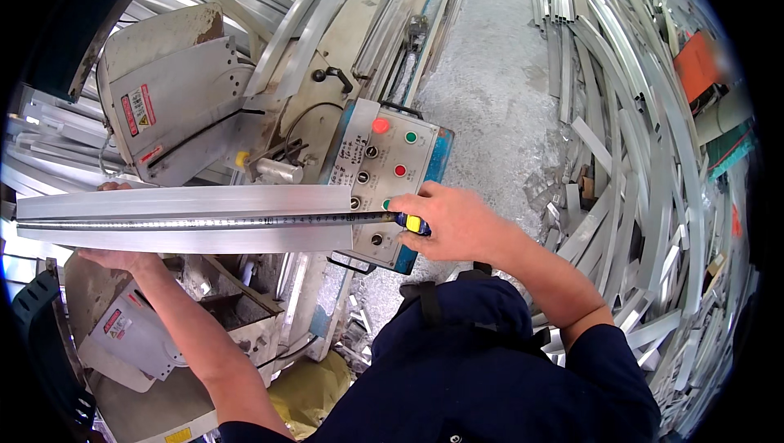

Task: The person selects aluminum profiles from a pile, measures them with a tape measure, and cuts them to length using a miter saw. The person repeatedly positions the profiles, operates the saw, and measures the cut pieces before stacking them.

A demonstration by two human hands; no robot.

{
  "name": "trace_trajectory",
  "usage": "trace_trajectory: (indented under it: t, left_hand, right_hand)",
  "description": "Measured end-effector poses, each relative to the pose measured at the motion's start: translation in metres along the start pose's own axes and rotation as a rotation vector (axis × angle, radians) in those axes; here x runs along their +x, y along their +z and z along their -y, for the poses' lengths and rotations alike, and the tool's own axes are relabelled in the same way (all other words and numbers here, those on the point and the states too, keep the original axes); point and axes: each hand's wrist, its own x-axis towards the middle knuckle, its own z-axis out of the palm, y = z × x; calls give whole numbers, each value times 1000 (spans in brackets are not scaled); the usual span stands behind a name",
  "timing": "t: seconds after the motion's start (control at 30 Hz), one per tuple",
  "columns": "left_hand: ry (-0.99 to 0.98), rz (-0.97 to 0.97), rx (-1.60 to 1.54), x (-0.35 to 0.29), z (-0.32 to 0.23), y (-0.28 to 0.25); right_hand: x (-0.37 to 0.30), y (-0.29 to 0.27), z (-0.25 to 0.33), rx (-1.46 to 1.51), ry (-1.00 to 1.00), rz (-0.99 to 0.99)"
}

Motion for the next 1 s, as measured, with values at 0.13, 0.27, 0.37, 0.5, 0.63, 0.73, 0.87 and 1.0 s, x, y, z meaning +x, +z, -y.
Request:
trace_trajectory:
  t: [0.13, 0.27, 0.37, 0.5, 0.63, 0.73, 0.87, 1.0]
  left_hand:
    - [-59, 91, -53, 0, 4, -2]
    - [-45, 54, -99, -6, 6, -13]
    - [-73, 101, -176, -12, 5, -27]
    - [217, -410, -32, -22, 0, -37]
    - [111, -136, -72, -41, 5, -27]
    - [197, -306, 181, -66, 16, -8]
    - [197, -287, 349, -80, 34, 23]
    - [-210, 247, 170, -85, 65, 67]
  right_hand:
    - [1, -11, 3, -32, -18, -16]
    - [2, -19, 7, -78, -32, -37]
    - [1, -23, 9, -120, -13, -29]
    - [0, -19, 6, -123, -20, -48]
    - [-5, -9, -9, -121, -34, -49]
    - [-17, -4, -27, -10, -51, -70]
    - [-34, -1, -54, 115, -77, -116]
    - [-46, -1, -85, 334, -196, -178]
